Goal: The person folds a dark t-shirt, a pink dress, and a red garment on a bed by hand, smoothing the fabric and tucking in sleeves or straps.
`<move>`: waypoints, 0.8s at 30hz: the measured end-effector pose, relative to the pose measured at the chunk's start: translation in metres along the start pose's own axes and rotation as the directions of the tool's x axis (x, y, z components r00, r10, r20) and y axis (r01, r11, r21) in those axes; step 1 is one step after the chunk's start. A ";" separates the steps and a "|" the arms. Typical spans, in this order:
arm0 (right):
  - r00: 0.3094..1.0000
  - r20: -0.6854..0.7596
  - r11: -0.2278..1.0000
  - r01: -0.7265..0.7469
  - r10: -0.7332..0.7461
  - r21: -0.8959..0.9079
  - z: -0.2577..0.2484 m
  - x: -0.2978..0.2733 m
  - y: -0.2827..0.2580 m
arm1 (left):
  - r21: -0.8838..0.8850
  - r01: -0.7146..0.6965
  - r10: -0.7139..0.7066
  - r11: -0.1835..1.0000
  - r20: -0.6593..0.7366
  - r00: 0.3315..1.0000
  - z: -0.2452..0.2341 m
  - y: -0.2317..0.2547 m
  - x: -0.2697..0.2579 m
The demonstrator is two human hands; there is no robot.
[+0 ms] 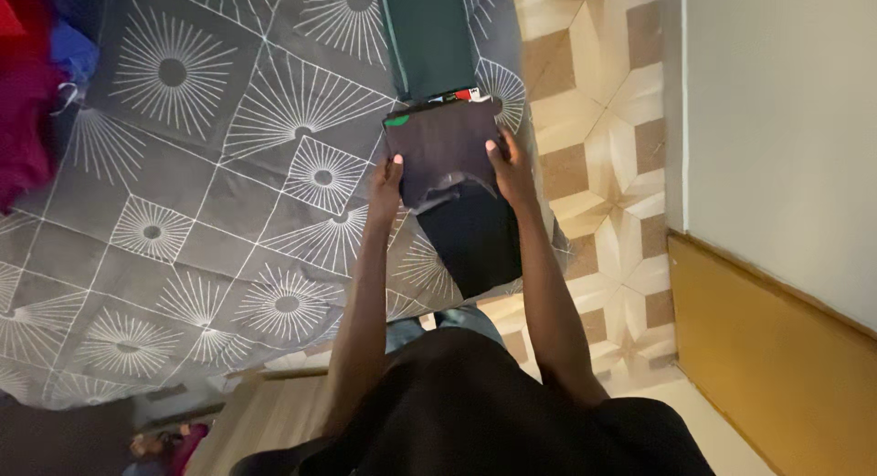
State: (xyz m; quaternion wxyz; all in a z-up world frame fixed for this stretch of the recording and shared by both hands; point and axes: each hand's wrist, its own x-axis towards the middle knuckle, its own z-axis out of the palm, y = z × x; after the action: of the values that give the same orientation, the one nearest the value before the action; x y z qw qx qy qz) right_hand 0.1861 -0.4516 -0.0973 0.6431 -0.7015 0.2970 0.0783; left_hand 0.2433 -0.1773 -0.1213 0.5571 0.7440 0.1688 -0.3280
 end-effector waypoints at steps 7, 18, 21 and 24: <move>0.888 -0.025 0.611 0.295 -0.460 -0.734 0.030 0.021 -0.001 | 0.408 -0.257 0.377 0.876 -0.247 0.893 0.036 0.031 -0.006; 0.879 0.161 0.310 0.321 -0.448 -0.895 0.079 0.013 0.007 | 0.863 -0.383 0.531 0.329 0.166 0.831 0.043 0.010 -0.016; 0.853 0.173 0.283 0.345 -0.493 -0.895 0.074 0.013 0.006 | 0.854 -0.421 0.572 0.306 0.189 0.798 0.041 0.006 -0.023; 0.839 0.211 0.282 0.389 -0.502 -0.877 0.072 -0.002 0.007 | 0.848 -0.450 0.468 0.280 0.288 0.836 0.034 -0.010 -0.045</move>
State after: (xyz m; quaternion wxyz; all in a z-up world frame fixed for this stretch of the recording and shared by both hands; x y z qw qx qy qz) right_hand 0.2006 -0.3830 -0.1140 0.1477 -0.9884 0.0343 0.0036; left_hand 0.1940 -0.2009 -0.1040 0.1463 0.9400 -0.2462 -0.1854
